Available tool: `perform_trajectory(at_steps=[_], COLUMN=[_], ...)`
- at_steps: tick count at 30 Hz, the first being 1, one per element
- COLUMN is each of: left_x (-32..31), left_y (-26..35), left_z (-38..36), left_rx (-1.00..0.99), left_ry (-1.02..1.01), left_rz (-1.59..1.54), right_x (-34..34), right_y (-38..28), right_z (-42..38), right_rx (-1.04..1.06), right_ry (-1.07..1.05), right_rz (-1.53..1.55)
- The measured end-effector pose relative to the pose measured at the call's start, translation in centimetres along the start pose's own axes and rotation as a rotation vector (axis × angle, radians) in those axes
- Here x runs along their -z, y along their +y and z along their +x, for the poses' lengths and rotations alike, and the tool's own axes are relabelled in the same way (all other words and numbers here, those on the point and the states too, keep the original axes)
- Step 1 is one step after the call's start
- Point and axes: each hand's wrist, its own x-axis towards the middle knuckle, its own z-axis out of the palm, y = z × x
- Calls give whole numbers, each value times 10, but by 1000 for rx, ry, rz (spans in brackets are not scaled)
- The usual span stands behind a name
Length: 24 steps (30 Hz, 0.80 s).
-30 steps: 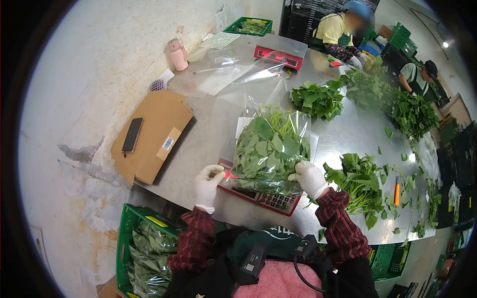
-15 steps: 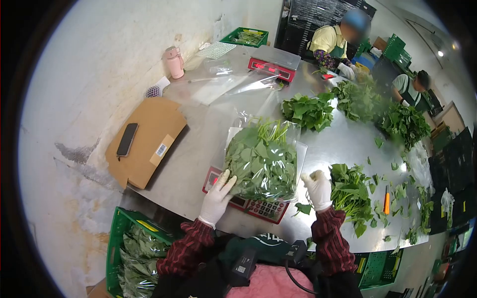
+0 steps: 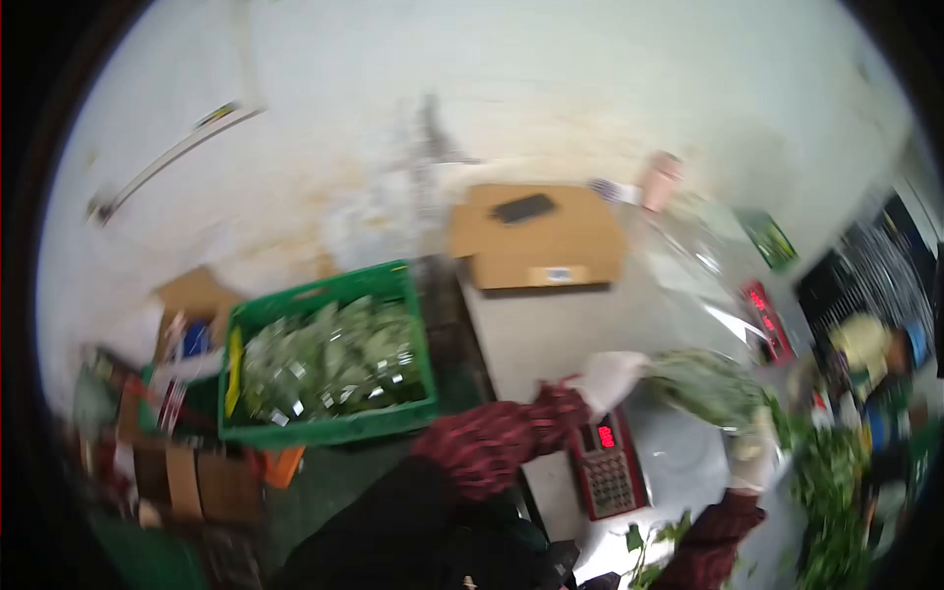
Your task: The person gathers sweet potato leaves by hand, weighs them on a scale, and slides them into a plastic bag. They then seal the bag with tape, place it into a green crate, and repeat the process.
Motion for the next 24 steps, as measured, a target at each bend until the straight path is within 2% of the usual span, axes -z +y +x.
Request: perform_trajectory(at_steps=[1, 2, 3, 5, 7, 8, 9, 10, 11, 12, 14, 15, 17, 18, 20, 23, 24], left_x=[13, 12, 12, 10, 60, 84, 93, 109, 122, 118, 132, 144, 190, 223, 286, 387, 420], left_y=[15, 10, 5, -15, -1, 5, -2, 2, 6, 0, -6, -11, -20, -23, -44, -86, -98], left_z=[15, 22, 25, 16, -11, -25, -44, -62, -77, -94, -116, -124, -133, -135, -158, -212, -231], left_rx=[223, 235, 229, 47, 175, 295, 193, 305, 416, 448, 477, 484, 487, 480, 504, 622, 664], left_ry=[-135, -139, -147, -72, -221, -267, -181, -147, -113, -50, 21, 35, -10, -47, 42, 378, 506], left_rz=[-100, -280, -467, -364, -354, -440, -447, -695, -946, -949, -933, -941, -953, -926, -914, -848, -812], right_x=[-7, -14, -4, -3, -3, -25, -44, -64, -77, -90, -144, -180, -233, -258, -303, -371, -391], right_y=[-11, -21, -27, -29, -46, -50, -58, -65, -73, -71, -47, -33, -13, 2, 40, 75, 80], right_z=[22, 45, 71, 114, 120, 99, 67, 35, 11, -2, -47, -72, -135, -153, -189, -233, -241], right_rx=[28, 56, 74, 195, 351, 677, 956, 1213, 1439, 1451, 1281, 1270, 693, 574, 402, 80, -28], right_ry=[-108, -216, -327, -396, -865, -593, -452, -219, -140, -267, -304, -120, -379, -461, -698, -963, -1079], right_rz=[3, 8, -28, 94, 170, -153, -460, -748, -1031, -853, -612, -527, -85, 0, 46, 80, -19])
